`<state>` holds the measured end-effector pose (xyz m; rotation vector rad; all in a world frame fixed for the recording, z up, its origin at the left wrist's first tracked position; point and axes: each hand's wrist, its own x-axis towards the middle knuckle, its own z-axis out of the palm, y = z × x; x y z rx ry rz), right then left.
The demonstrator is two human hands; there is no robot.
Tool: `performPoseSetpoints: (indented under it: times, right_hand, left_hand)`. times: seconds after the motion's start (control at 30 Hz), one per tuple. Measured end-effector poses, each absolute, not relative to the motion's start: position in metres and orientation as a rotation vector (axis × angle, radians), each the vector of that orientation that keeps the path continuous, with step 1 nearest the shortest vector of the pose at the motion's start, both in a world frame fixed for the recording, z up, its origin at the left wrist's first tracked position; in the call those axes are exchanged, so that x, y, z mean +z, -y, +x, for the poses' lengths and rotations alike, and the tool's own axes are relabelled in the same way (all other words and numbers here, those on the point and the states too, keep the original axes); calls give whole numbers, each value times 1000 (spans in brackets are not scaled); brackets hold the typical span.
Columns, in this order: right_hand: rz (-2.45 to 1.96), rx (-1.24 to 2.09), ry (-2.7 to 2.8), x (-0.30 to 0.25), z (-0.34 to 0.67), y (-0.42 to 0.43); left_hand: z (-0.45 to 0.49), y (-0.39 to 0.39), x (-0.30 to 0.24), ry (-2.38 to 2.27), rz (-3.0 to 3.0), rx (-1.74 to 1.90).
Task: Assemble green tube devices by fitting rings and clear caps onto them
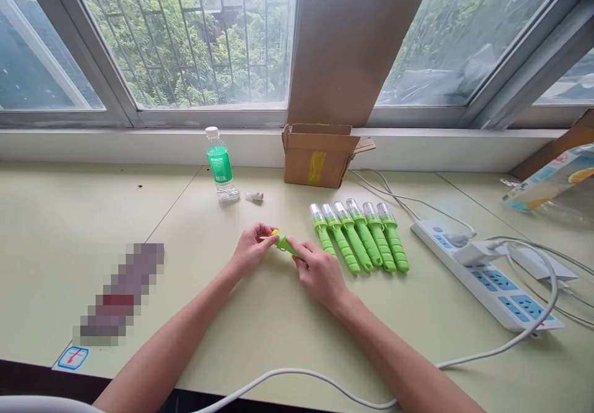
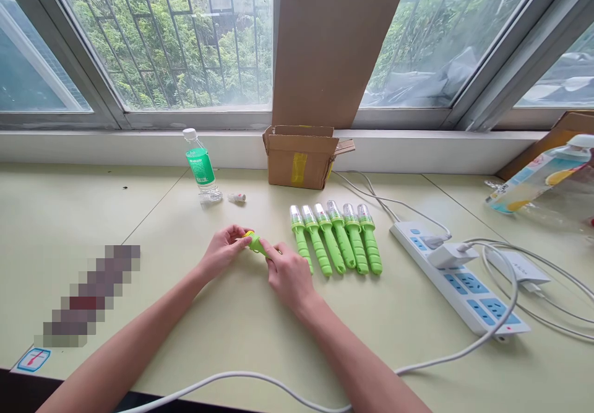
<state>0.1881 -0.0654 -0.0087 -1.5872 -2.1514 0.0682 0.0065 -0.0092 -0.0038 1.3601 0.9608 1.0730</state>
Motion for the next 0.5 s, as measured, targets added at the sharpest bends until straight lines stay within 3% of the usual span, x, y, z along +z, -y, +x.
performPoseSetpoints:
  times: [0.5]
  right_hand:
    - [-1527, 302, 1958, -12, 188, 64]
  left_hand:
    - [0, 5, 0, -871, 1410, 1000]
